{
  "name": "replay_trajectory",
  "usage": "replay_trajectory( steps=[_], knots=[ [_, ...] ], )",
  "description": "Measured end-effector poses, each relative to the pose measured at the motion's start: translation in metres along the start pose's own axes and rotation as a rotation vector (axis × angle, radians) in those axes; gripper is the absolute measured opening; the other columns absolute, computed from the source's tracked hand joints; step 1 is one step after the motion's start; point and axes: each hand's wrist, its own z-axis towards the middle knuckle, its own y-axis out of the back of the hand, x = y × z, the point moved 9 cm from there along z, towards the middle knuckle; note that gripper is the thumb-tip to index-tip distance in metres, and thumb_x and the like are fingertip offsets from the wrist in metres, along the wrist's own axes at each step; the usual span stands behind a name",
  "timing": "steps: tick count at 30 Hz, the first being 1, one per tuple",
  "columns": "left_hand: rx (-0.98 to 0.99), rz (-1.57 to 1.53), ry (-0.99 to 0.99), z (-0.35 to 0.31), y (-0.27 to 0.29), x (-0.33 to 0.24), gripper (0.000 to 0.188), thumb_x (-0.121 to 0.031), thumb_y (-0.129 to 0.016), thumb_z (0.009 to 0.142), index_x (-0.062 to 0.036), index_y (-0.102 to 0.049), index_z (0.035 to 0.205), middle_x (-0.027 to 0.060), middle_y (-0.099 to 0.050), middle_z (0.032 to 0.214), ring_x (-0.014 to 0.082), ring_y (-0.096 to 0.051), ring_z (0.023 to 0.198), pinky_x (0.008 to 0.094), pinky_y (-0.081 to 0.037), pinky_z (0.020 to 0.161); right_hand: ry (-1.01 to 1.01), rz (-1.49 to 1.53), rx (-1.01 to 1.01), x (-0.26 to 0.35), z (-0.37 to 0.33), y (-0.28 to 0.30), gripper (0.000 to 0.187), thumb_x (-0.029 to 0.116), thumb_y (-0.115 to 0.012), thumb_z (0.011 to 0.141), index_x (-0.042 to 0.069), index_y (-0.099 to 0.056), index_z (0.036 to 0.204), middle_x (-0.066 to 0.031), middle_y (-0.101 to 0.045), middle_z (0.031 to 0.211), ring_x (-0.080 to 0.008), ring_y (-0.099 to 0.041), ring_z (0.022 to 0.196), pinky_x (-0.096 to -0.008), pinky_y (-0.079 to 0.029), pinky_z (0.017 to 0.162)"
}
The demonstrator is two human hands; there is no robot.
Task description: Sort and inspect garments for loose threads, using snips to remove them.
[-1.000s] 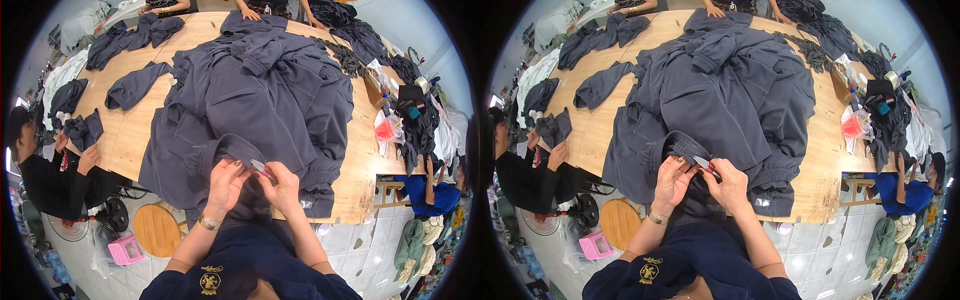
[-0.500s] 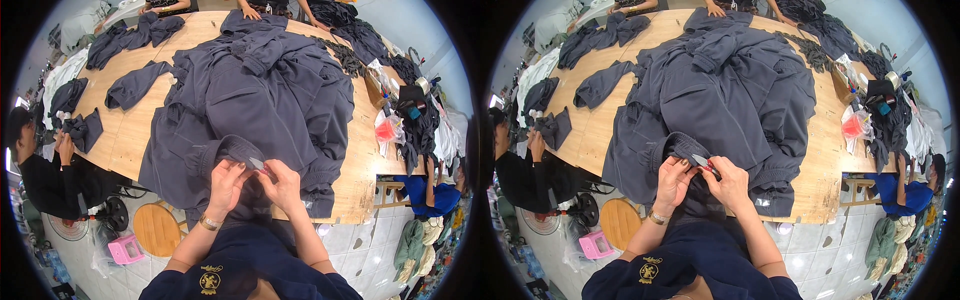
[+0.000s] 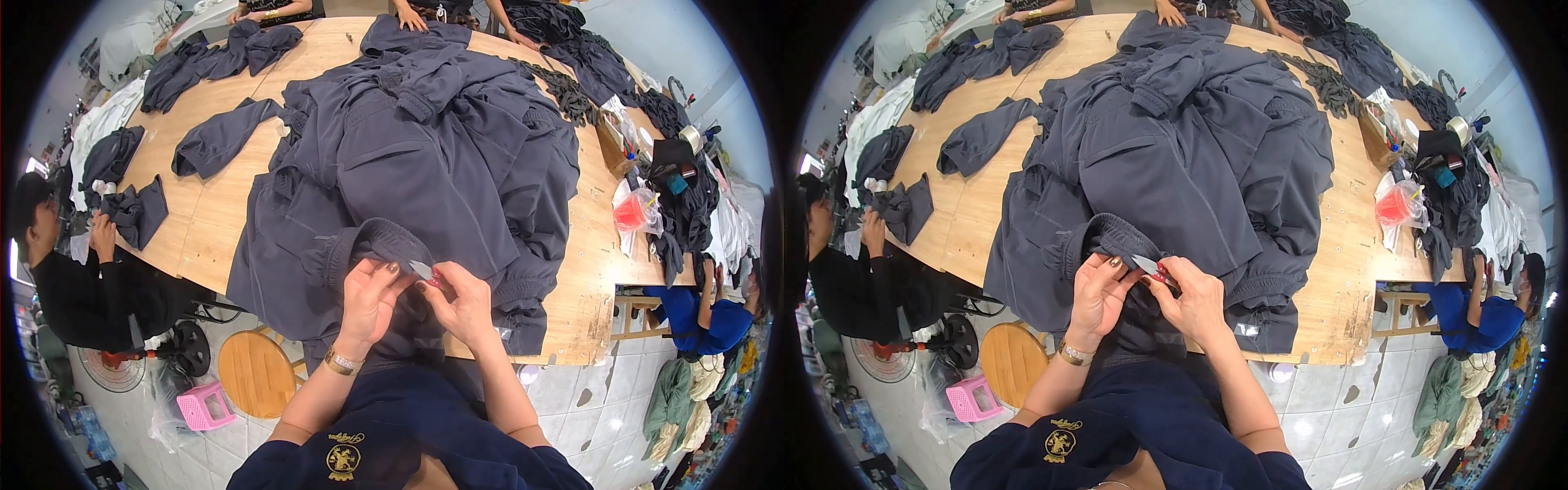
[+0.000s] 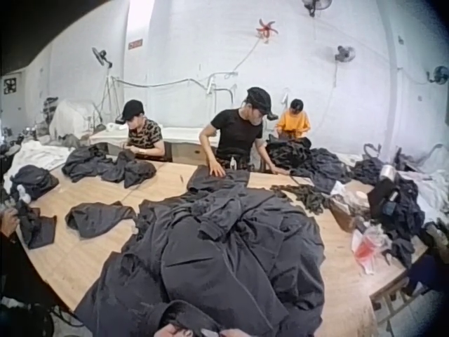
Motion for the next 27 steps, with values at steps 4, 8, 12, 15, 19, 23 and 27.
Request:
replay_trajectory(
  steps=[4, 8, 12, 15, 19, 23, 27],
  knots=[
    [-0.001, 0.026, -0.006, 0.000, 0.002, 0.000, 0.010, -0.002, -0.056, 0.089, 0.0023, -0.055, 0.098, 0.0120, -0.063, 0.098, 0.0200, -0.063, 0.091, 0.0354, -0.052, 0.087, 0.029, -0.030, -0.005, 0.001, 0.002, 0.000, 0.021, 0.016, -0.071, 0.077, 0.001, -0.060, 0.086, -0.0105, -0.059, 0.071, -0.0251, -0.060, 0.060, -0.0301, -0.046, 0.055],
    [0.010, 0.055, -0.034, 0.000, 0.003, 0.000, 0.012, -0.001, -0.057, 0.089, 0.0028, -0.055, 0.100, 0.0116, -0.063, 0.098, 0.0193, -0.063, 0.091, 0.0346, -0.051, 0.089, 0.095, -0.091, -0.027, 0.006, 0.001, 0.001, 0.017, 0.019, -0.068, 0.080, 0.005, -0.059, 0.083, -0.0061, -0.059, 0.070, -0.0233, -0.059, 0.054, -0.0308, -0.044, 0.049],
    [0.018, 0.073, -0.038, -0.001, -0.001, -0.001, 0.013, -0.002, -0.057, 0.089, 0.0027, -0.055, 0.101, 0.0112, -0.064, 0.097, 0.0184, -0.063, 0.091, 0.0343, -0.050, 0.090, 0.062, -0.088, -0.032, 0.003, 0.001, 0.005, 0.020, 0.020, -0.068, 0.080, 0.004, -0.056, 0.085, -0.0072, -0.059, 0.069, -0.0246, -0.058, 0.053, -0.0308, -0.044, 0.049],
    [0.006, 0.070, -0.043, -0.001, -0.003, -0.001, 0.014, -0.001, -0.058, 0.089, 0.0028, -0.056, 0.102, 0.0108, -0.063, 0.097, 0.0181, -0.063, 0.092, 0.0340, -0.050, 0.090, -0.012, 0.047, -0.097, -0.009, -0.001, 0.002, 0.023, 0.019, -0.068, 0.081, 0.003, -0.054, 0.089, -0.0080, -0.058, 0.066, -0.0224, -0.057, 0.051, -0.0293, -0.044, 0.049],
    [-0.015, 0.255, -0.127, -0.002, 0.006, 0.002, 0.015, 0.003, -0.060, 0.086, 0.0041, -0.057, 0.100, 0.0100, -0.064, 0.098, 0.0145, -0.062, 0.091, 0.0288, -0.049, 0.087, -0.152, 0.226, -0.018, -0.012, 0.004, -0.011, 0.024, 0.016, -0.068, 0.083, 0.002, -0.051, 0.092, -0.0091, -0.057, 0.063, -0.0189, -0.055, 0.050, -0.0284, -0.044, 0.051],
    [-0.030, 0.463, -0.207, -0.009, -0.005, 0.001, 0.013, 0.005, -0.061, 0.084, 0.0049, -0.058, 0.097, 0.0100, -0.064, 0.100, 0.0120, -0.060, 0.090, 0.0251, -0.048, 0.084, -0.187, 0.271, -0.053, -0.012, 0.008, -0.016, 0.018, 0.010, -0.063, 0.085, 0.001, -0.050, 0.092, -0.0119, -0.056, 0.063, -0.0191, -0.055, 0.053, -0.0304, -0.043, 0.052],
    [-0.020, 0.433, -0.208, -0.006, 0.002, 0.000, 0.014, 0.005, -0.059, 0.086, 0.0037, -0.056, 0.100, 0.0094, -0.063, 0.101, 0.0123, -0.059, 0.095, 0.0290, -0.049, 0.087, -0.186, 0.244, -0.090, -0.018, 0.008, -0.011, 0.012, 0.006, -0.057, 0.087, 0.000, -0.048, 0.092, -0.0113, -0.054, 0.061, -0.0166, -0.055, 0.054, -0.0292, -0.041, 0.051]
  ],
)
